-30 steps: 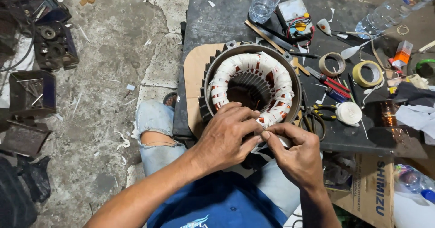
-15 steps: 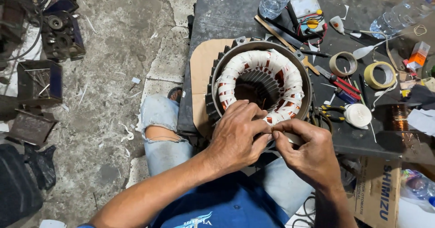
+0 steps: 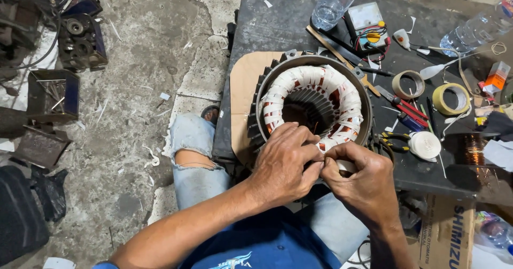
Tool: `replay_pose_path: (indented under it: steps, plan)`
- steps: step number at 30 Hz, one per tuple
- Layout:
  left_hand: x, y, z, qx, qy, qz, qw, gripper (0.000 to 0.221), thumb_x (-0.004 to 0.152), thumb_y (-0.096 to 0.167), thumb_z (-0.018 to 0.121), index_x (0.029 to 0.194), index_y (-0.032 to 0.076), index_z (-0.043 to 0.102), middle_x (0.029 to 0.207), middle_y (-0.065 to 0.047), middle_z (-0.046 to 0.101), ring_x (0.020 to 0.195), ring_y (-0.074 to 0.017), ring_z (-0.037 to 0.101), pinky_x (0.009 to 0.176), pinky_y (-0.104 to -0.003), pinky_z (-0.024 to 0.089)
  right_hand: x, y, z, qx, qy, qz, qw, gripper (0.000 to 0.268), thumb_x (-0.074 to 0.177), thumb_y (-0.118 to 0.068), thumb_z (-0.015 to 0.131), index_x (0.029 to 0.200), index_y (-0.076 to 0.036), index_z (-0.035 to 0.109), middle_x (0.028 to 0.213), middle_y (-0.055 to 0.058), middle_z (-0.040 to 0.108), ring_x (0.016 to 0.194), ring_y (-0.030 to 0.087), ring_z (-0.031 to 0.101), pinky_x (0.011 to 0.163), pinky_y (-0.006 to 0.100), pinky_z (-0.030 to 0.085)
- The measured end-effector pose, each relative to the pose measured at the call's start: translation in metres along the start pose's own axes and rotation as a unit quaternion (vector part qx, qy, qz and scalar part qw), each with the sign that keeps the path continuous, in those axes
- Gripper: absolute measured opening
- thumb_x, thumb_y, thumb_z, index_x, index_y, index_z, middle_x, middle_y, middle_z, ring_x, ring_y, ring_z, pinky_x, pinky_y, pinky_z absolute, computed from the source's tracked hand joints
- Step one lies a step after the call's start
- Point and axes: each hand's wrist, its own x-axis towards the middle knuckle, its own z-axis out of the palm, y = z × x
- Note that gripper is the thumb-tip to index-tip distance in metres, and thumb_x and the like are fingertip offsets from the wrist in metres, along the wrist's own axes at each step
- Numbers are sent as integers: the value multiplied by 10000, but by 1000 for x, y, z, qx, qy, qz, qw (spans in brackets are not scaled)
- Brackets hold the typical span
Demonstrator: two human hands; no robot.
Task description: Securing the internal windings of an electric motor using insulation strips, pliers, and a hammer on a repair bench.
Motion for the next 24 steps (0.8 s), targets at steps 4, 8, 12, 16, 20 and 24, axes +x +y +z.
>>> replay_pose_path:
  steps: [4,8,12,16,20,24]
  plan:
    - [0,-1,1,1,8,4,1000,131,826,133,632,817,26,708,936,-152,636,888,-306,605,984,-454,435,0,4,2,-33,21,-34,999,27,775,-52,698,762,-74,689,700,-2,719,569,65,601,557,250,471]
    - [0,-2,3,9,7,3,1000,161,822,151,617,836,23,714,923,-136,617,860,-302,583,956,-450,442,-1,9,3,-73,43,-67,994,68,780,-33,676,731,-74,651,696,15,701,562,116,613,579,292,477]
    - [0,-3,3,21,-5,4,1000,151,831,162,656,848,25,718,937,-132,631,897,-293,599,988,-460,434,-3,6,-13,-65,19,-105,992,23,825,-84,739,846,-74,741,802,40,761,664,132,696,652,280,531]
    - [-1,-3,3,1,-6,1,1000,116,818,116,631,844,33,707,944,-134,634,902,-293,608,1005,-455,427,-21,-10,-40,73,62,-18,995,126,881,-10,749,1003,18,764,932,138,768,795,170,709,734,247,557]
    - [-1,-5,3,-7,-21,-12,1000,139,851,146,631,836,29,705,942,-131,642,885,-281,611,1002,-477,426,-42,0,-47,200,155,62,966,200,910,-41,706,1046,101,672,910,228,716,596,197,653,592,247,565]
    - [0,-3,1,2,-36,-27,999,133,843,155,647,861,37,705,957,-114,648,910,-263,608,1020,-475,428,-37,0,-32,204,93,134,965,114,809,69,773,909,77,717,824,186,742,628,209,693,576,267,593]
